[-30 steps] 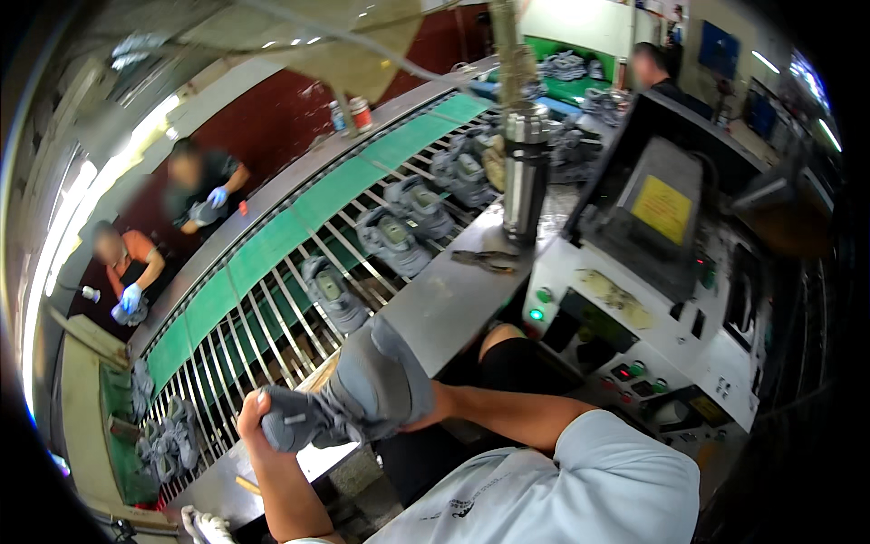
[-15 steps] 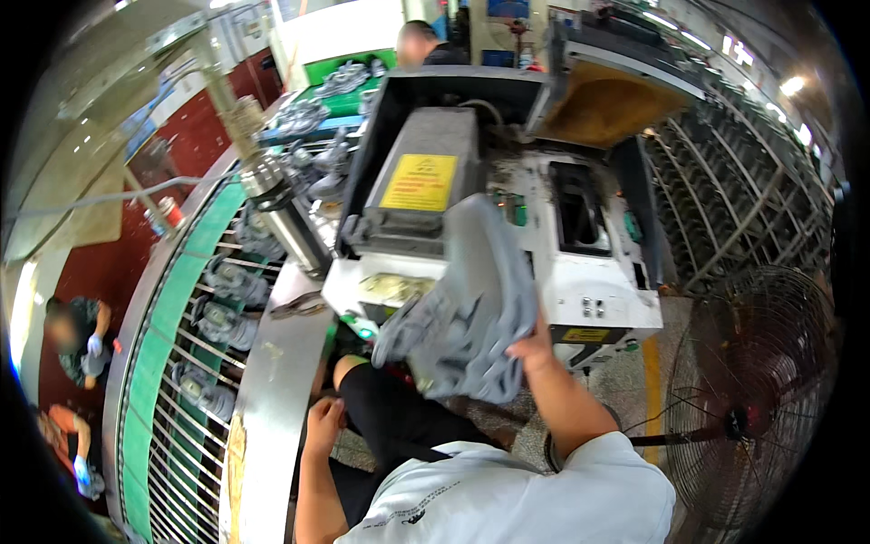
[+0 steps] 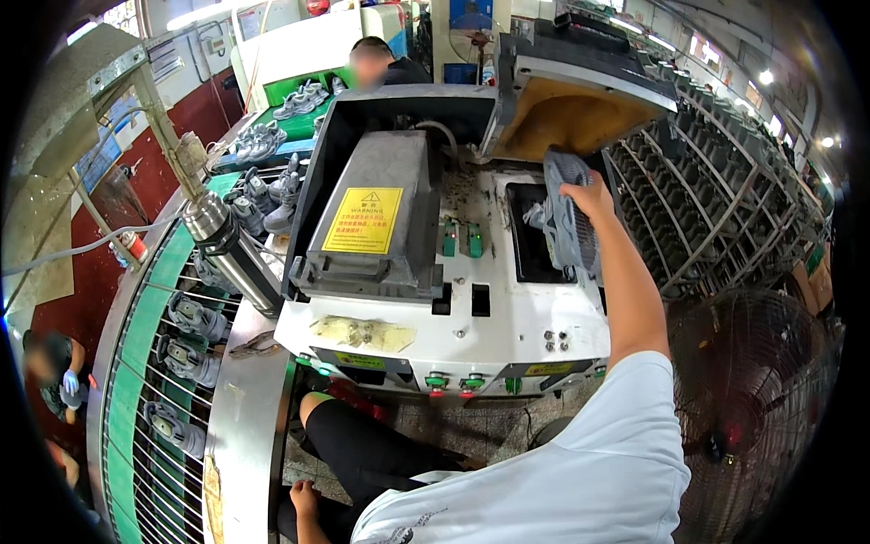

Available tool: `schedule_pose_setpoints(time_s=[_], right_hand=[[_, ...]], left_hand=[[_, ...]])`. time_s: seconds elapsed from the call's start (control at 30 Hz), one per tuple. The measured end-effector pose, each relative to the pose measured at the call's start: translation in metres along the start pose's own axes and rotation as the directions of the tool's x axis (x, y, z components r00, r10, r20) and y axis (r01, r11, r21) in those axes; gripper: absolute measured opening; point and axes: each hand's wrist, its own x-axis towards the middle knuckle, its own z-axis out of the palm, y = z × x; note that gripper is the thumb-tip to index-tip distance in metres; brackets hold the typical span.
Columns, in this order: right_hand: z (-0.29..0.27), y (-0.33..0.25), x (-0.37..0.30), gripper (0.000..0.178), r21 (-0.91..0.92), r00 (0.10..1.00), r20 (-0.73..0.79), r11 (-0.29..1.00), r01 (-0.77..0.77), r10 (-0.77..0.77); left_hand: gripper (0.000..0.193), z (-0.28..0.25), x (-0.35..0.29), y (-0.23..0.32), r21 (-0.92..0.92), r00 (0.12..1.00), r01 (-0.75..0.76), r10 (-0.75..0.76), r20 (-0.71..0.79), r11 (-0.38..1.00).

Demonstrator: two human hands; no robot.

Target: The person picks up a shoe from the conveyor belt, places it onto a machine for pressing or lasting, operates the machine buttons to initiate the process, and then returns the shoe to the conveyor.

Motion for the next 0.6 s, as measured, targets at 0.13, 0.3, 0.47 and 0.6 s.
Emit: schedule_pose_setpoints(time_s=[0.13, 0.3, 0.47, 0.6], right_hand=[[0.034, -0.020, 0.029, 0.095, -0.229, 0.989, 0.145, 0.973, 0.018, 0.016], [0.074, -0.026, 0.024, 0.080, -0.369, 0.957, 0.280, 0.929, 0.035, 0.075], [0.071, -0.030, -0.002, 0.081, -0.395, 0.965, 0.260, 0.916, 0.074, 0.034], [0.065, -0.019, -0.037, 0.086, -0.404, 0.977, 0.212, 0.908, 0.105, -0.019]], left_hand=[[0.013, 0.013, -0.016, 0.011, 0.102, 1.000, -0.020, 0.022, -0.017, 0.995], [0.015, 0.009, -0.019, 0.007, 0.125, 0.997, -0.063, 0.067, -0.024, 0.990], [0.015, 0.022, -0.028, 0.028, 0.184, 0.997, -0.072, 0.067, 0.032, 0.980], [0.014, 0.063, -0.003, 0.048, 0.148, 0.978, -0.149, 0.124, 0.167, 0.978]])
